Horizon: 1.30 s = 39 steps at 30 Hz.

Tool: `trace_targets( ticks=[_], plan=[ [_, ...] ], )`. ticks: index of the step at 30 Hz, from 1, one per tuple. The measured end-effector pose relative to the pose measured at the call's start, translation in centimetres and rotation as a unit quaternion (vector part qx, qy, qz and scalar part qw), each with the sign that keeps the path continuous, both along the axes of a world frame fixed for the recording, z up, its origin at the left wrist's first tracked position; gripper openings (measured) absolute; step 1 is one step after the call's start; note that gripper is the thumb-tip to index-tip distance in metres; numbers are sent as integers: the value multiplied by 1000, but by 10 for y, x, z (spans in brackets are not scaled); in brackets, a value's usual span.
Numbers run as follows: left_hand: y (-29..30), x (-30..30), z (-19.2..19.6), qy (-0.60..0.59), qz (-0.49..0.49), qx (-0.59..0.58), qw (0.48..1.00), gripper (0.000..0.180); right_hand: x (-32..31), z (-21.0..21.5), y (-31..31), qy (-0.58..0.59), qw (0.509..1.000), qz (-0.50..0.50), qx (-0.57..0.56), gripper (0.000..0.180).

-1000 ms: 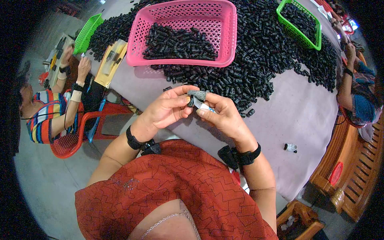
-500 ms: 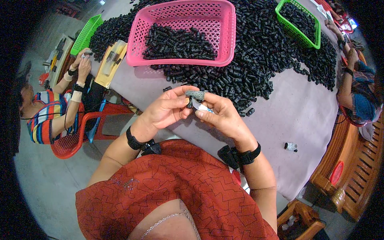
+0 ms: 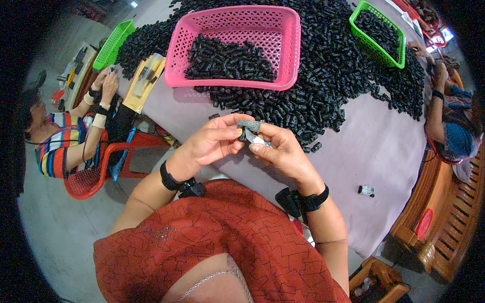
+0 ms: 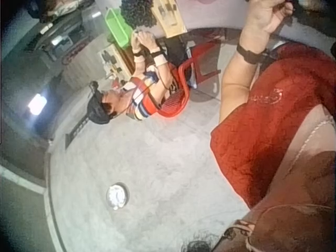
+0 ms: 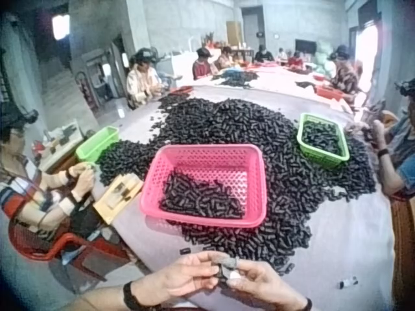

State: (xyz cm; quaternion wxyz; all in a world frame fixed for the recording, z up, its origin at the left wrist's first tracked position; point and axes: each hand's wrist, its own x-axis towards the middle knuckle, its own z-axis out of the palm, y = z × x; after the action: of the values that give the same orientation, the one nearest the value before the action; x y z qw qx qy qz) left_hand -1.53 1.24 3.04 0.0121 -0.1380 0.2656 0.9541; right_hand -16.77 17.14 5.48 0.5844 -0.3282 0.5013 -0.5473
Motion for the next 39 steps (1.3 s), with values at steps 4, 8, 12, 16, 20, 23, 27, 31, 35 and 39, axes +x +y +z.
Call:
trace_targets(
  ticks=[4, 8, 12, 16, 20, 23, 27, 31, 35, 39],
  plan=[
    [-2, -2, 3, -8, 12, -12, 1000, 39, 3, 1, 0, -25, 999, 4, -37, 55],
    [-2, -3, 1, 5, 16, 4, 1000, 37, 2, 4, -2, -43, 998, 9, -38, 58],
    [0, -2, -2, 1, 20, 9, 1000, 36, 1, 4, -1, -25, 999, 13, -33, 59],
    [0, -2, -2, -2, 20, 14, 1000, 36, 1, -1, 0, -18, 999, 13, -44, 58],
    [0, 0, -2, 5, 20, 7, 1000, 36, 2, 1, 0, -17, 999, 9, -39, 57],
    [0, 0, -4, -2, 19, 5, 1000, 36, 1, -1, 0, -33, 999, 10, -37, 54],
    [0, 1, -2, 1, 6, -4, 1000, 36, -1, -1, 0, -6, 1000, 0, -2, 52],
    [0, 0, -1, -9, 17, -11, 1000, 36, 0, -3, 0, -30, 999, 20, -36, 54],
    [-3, 0, 0, -13, 20, -29, 999, 37, 2, 0, 0, -35, 999, 18, -37, 57],
    [-36, -7, 22, 42, 80, -105, 990, 38, 2, 5, 0, -38, 998, -36, -40, 58]
  ],
)
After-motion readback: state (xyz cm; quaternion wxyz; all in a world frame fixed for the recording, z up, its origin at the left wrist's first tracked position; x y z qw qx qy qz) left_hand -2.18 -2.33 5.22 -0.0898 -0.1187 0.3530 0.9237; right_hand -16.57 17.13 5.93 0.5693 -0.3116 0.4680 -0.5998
